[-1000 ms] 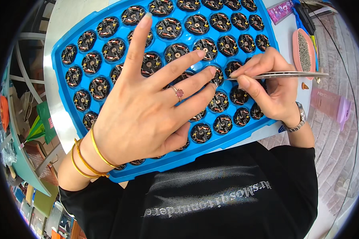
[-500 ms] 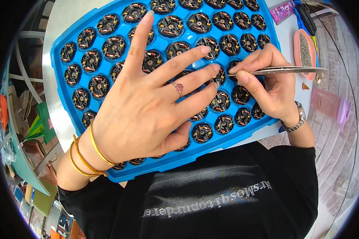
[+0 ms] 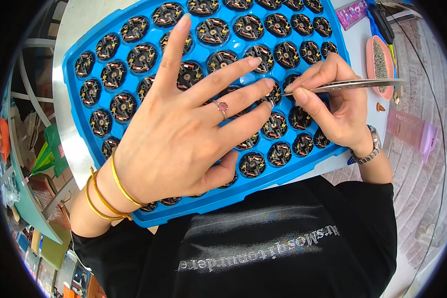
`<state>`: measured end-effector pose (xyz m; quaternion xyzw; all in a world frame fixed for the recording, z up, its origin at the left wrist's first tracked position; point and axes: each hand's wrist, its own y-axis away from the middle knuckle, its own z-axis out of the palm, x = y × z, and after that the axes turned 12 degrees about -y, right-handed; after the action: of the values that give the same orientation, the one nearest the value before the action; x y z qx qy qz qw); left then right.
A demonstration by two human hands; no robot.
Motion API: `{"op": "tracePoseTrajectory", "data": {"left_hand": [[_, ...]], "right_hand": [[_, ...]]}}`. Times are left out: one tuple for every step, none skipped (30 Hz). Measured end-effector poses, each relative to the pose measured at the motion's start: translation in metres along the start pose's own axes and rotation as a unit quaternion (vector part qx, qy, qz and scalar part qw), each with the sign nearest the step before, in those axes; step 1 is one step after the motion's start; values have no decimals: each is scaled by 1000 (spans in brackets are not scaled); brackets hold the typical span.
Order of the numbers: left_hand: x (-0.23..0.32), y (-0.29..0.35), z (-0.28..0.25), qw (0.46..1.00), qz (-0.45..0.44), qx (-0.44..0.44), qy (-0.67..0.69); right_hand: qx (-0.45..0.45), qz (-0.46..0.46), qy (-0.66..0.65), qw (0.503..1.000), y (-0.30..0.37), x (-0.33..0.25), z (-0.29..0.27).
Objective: Assemble small electronic components into a tray using a manual pick-and-place tool.
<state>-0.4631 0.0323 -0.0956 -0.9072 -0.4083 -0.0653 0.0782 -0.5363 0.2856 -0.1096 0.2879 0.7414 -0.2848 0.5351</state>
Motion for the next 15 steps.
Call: {"op": "tracePoseTrajectory", "data": {"left_hand": [[0, 1, 0, 1000, 0, 0, 0], [0, 1, 1, 1000, -2, 1, 1], [0, 1, 1, 1000, -4, 1, 2], [0, 0, 1, 1000, -3, 2, 2], [0, 0, 1, 1000, -1, 2, 0], [0, 0, 1, 1000, 1, 1, -2], [0, 0, 1, 1000, 1, 2, -2], [0, 0, 0, 1000, -1, 1, -1], [0, 1, 0, 1000, -2, 1, 0], [0, 1, 1, 1000, -2, 1, 0], [0, 0, 1, 1000, -3, 1, 0], [0, 0, 1, 1000, -3, 1, 0], [0, 0, 1, 1000, -4, 1, 0], [0, 0, 1, 1000, -2, 2, -2], [0, 0, 1, 1000, 0, 3, -3]], "right_hand": [[5, 15, -17, 1000, -1, 0, 1], [11, 31, -34, 999, -1, 0, 1], [11, 31, -33, 999, -1, 0, 1], [17, 31, -38, 999, 0, 0, 1], [22, 30, -43, 998, 0, 0, 1], [22, 29, -43, 998, 0, 0, 1], [22, 27, -38, 999, 0, 1, 1], [23, 24, -32, 999, 0, 1, 1], [23, 24, -32, 999, 0, 1, 1], [21, 24, -31, 999, 0, 0, 2], [19, 23, -29, 999, 0, -1, 1], [19, 23, -29, 999, 0, -2, 0], [12, 17, -27, 999, 0, -3, -1], [5, 10, -26, 1000, 1, -3, -2], [5, 10, -26, 1000, 0, -2, -2]]}}
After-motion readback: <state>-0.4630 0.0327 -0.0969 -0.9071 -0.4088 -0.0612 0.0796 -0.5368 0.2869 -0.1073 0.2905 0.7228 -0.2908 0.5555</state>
